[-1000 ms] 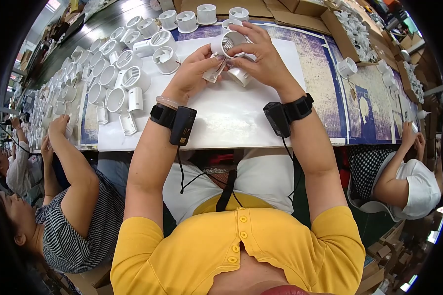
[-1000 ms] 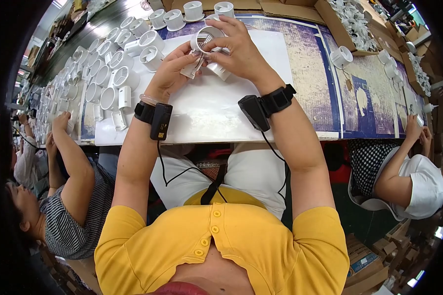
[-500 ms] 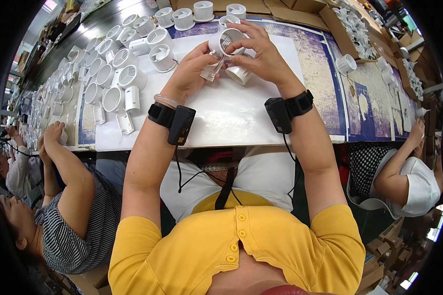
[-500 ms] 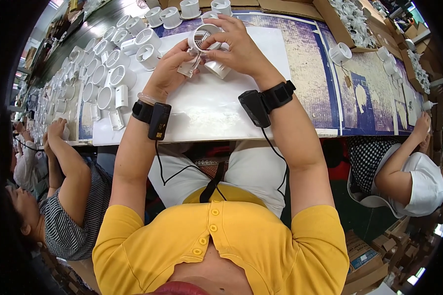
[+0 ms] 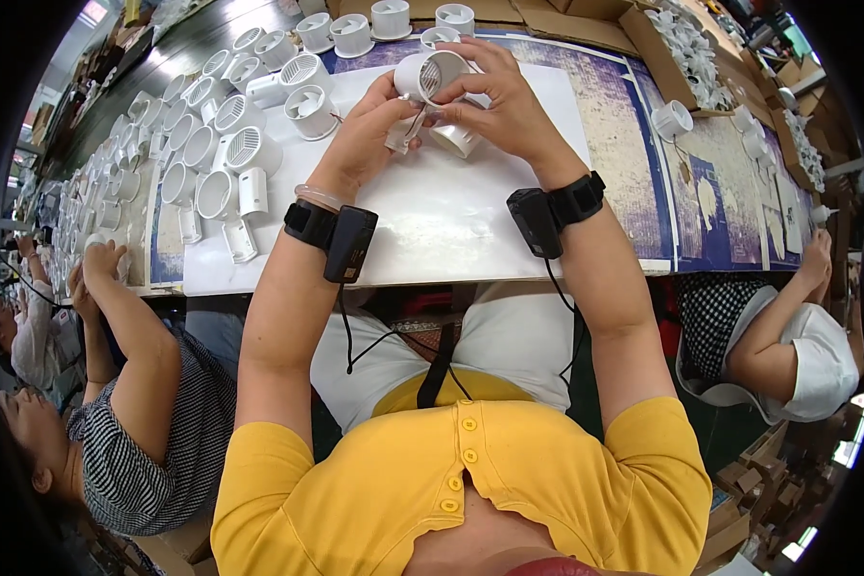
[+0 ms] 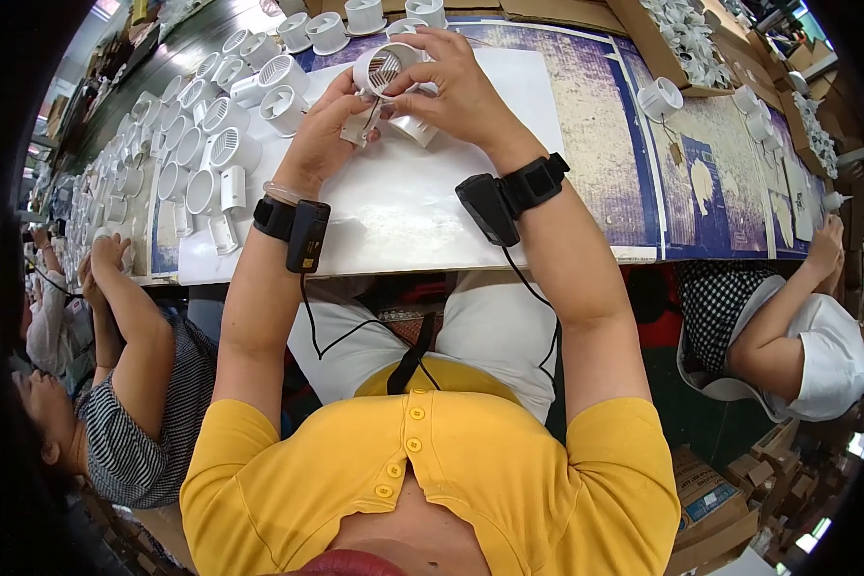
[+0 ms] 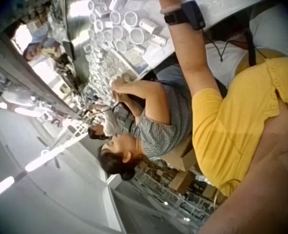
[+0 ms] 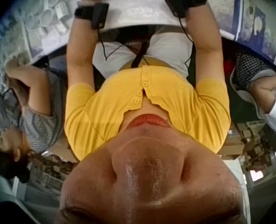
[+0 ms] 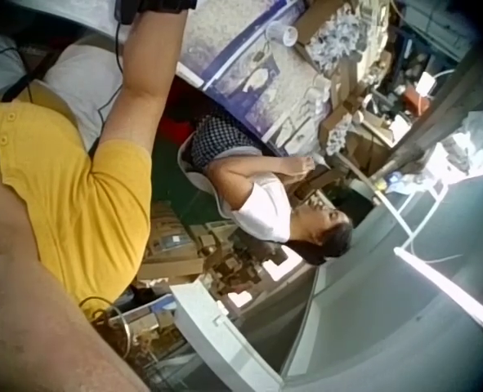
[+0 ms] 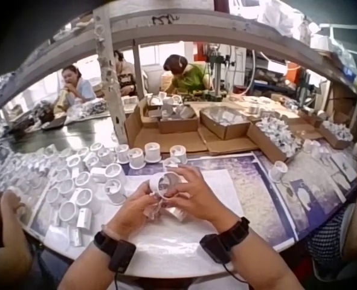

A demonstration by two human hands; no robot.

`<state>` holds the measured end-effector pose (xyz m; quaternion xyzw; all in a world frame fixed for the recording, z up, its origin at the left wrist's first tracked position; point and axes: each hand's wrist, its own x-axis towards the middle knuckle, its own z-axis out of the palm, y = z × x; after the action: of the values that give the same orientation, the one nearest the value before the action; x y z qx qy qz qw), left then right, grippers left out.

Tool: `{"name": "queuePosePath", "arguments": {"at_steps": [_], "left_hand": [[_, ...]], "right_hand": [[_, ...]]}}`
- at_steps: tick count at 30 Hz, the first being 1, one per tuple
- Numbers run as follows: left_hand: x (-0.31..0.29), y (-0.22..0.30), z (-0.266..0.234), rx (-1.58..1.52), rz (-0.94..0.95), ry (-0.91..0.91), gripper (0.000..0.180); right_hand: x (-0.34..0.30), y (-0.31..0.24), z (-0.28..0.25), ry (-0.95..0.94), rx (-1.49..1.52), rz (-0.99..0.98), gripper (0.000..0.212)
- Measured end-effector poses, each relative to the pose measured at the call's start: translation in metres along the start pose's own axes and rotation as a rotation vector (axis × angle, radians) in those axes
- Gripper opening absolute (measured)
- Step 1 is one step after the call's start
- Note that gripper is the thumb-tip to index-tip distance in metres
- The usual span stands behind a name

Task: Assembling small white plastic components by inserting pins or wires using a tool.

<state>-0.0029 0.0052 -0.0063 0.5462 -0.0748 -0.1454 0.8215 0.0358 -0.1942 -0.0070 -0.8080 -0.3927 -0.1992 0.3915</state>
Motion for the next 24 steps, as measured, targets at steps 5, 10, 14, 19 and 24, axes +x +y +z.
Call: {"name": "queuePosePath", "arguments": {"at_steps": [5, 10, 14, 19, 24], "left_hand": [[0.001, -0.002, 0.005, 0.031, 0.044, 0.028, 0.042], [0.009, 0.001, -0.019, -0.106, 0.105, -0.031, 0.040], [0.009, 0.000, -0.021, -0.194, 0.145, -0.062, 0.039], [0.010, 0.000, -0.017, 0.018, 0.185, 0.066, 0.042], [0.008, -0.002, -0.009, 0.190, 0.133, 0.204, 0.046]], "right_hand": [[0.000, 0.004, 0.002, 0.028, -0.020, -0.014, 0.025], [0.008, 0.004, -0.006, 0.100, 0.527, 0.331, 0.037], [0.003, -0.009, -0.003, -0.030, 0.809, 0.630, 0.044], [0.004, -0.005, -0.003, -0.028, 0.480, 0.525, 0.047], [0.006, -0.016, -0.009, 0.105, -0.196, 0.208, 0.049]]}}
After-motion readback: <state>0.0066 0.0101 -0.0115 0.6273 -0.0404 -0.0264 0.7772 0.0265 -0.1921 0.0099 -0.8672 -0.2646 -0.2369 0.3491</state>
